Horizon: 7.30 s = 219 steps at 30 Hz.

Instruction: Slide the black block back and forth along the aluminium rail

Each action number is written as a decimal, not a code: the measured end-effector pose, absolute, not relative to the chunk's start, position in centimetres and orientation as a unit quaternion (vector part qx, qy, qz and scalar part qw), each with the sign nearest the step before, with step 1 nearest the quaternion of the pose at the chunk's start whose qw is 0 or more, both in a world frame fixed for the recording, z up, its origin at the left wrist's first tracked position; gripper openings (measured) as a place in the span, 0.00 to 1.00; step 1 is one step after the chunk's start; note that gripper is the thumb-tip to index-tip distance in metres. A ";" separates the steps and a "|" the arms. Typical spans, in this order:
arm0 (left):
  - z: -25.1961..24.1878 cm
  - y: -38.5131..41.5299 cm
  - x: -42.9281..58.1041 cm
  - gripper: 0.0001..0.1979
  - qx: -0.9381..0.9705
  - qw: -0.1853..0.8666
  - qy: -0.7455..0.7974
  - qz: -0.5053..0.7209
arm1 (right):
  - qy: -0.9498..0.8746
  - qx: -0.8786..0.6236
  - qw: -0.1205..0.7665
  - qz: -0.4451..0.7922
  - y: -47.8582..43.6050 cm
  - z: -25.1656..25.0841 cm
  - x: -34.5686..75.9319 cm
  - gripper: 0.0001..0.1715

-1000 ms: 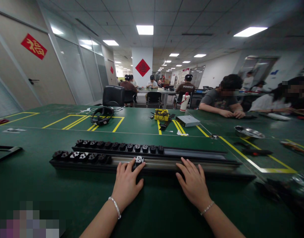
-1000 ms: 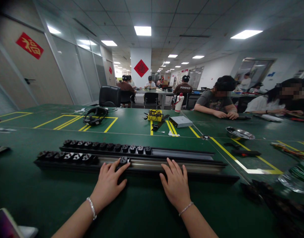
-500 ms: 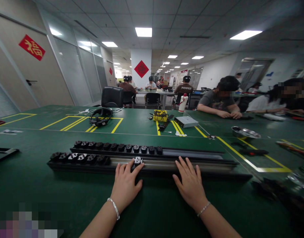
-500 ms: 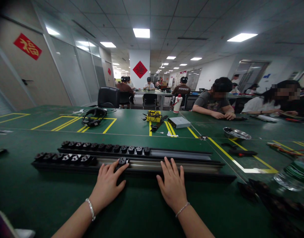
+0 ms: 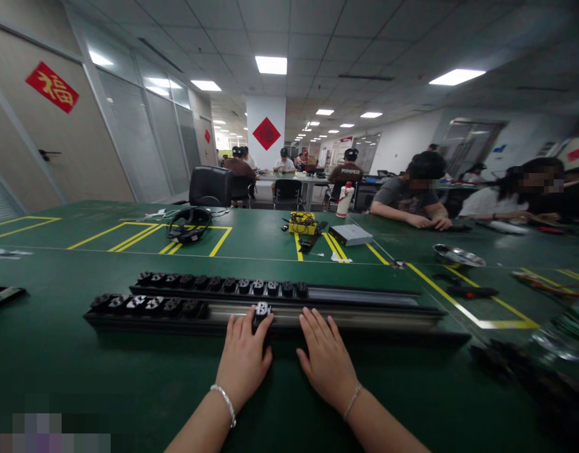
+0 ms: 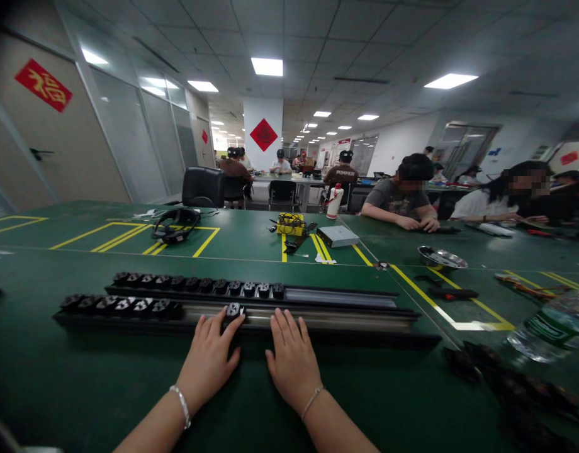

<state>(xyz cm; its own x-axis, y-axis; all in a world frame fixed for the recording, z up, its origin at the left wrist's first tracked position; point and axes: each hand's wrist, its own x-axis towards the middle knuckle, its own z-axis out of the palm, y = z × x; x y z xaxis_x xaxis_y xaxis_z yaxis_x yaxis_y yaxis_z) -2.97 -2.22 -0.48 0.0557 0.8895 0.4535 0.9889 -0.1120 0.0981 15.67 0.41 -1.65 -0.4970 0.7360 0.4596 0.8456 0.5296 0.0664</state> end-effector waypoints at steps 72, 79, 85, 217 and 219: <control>-1.2 -2.0 -0.7 0.28 -0.719 0.126 -0.650 -0.209 | -0.844 -0.479 0.234 -0.057 -0.3 -1.6 12.5 0.29; -0.9 -1.7 -0.3 0.26 -0.712 0.127 -0.661 -0.199 | -0.836 -0.494 0.233 -0.053 -0.1 -1.5 12.6 0.27; -0.1 -1.6 0.8 0.23 -0.700 0.138 -0.678 -0.176 | -0.832 -0.496 0.245 -0.048 0.1 -1.0 13.1 0.23; 0.3 -1.4 -0.3 0.18 -0.770 0.102 -0.597 -0.201 | -0.834 -0.489 0.255 0.005 0.9 0.6 16.9 0.24; 0.3 -1.4 -0.2 0.18 -0.771 0.104 -0.594 -0.203 | -0.837 -0.484 0.256 -0.001 0.9 0.7 17.3 0.24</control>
